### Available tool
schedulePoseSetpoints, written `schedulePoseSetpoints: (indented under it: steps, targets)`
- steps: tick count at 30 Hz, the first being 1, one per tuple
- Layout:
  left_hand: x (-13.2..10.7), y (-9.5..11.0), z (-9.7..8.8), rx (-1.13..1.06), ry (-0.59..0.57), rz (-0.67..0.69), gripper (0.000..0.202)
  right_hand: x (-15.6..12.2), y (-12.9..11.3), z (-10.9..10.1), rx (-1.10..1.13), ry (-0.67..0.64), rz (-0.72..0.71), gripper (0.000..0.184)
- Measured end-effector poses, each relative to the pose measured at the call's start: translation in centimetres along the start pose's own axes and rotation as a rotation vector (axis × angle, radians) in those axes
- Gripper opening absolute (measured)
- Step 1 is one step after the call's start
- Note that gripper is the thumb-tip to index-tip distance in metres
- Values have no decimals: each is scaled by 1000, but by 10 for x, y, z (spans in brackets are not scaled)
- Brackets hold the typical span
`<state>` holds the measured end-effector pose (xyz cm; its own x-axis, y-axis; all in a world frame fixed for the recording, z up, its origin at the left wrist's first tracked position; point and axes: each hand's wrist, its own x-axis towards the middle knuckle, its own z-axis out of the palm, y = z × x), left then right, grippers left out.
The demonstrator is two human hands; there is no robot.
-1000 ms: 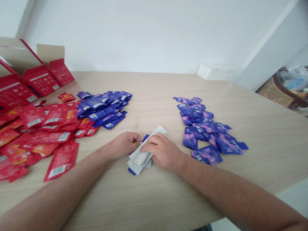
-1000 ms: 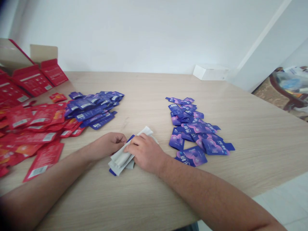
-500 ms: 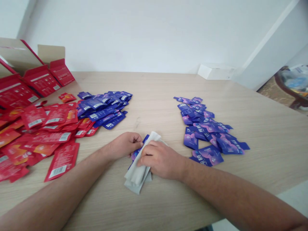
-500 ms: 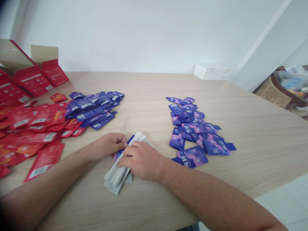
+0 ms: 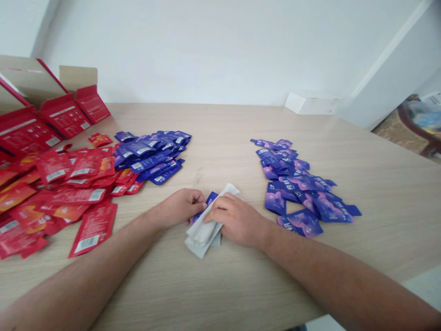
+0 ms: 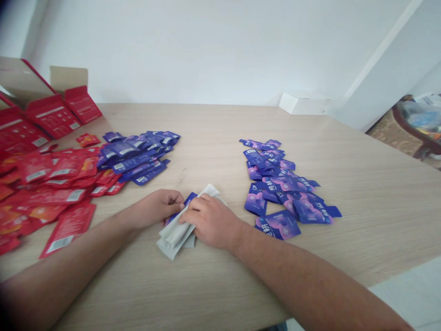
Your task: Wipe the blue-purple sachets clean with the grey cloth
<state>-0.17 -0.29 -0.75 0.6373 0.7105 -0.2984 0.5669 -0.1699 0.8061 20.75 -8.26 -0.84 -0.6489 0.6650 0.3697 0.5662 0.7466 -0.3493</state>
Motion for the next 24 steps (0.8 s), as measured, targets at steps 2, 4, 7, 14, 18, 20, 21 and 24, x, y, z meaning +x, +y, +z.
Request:
schedulePoseSetpoints:
  steps: [2,4,7,14,18,20,21,24]
  targets:
    - [-1,1,0,-5,6,-1,30,0,1,-1,2,31,58,36]
    - [-1,2,0,-18,-5,-8,29,0,-1,0,11,0,17,33]
    - [-1,3,0,-42,-24,-19,27,0,-4,2,23,-69,-81,29]
    - [-4,7,0,-47,2,-16,22,1,1,1,22,38,90,34]
    - [-4,8,0,-50,-2,-26,24,1,-6,4,36,-49,-57,30]
    - [-5,7,0,-42,2,-16,23,1,-5,4,29,-29,-35,31]
    - [-5,6,0,-37,7,-11,23,1,-4,4,26,0,1,33]
    - [-6,6,0,-30,17,1,21,3,-1,3,23,76,84,37]
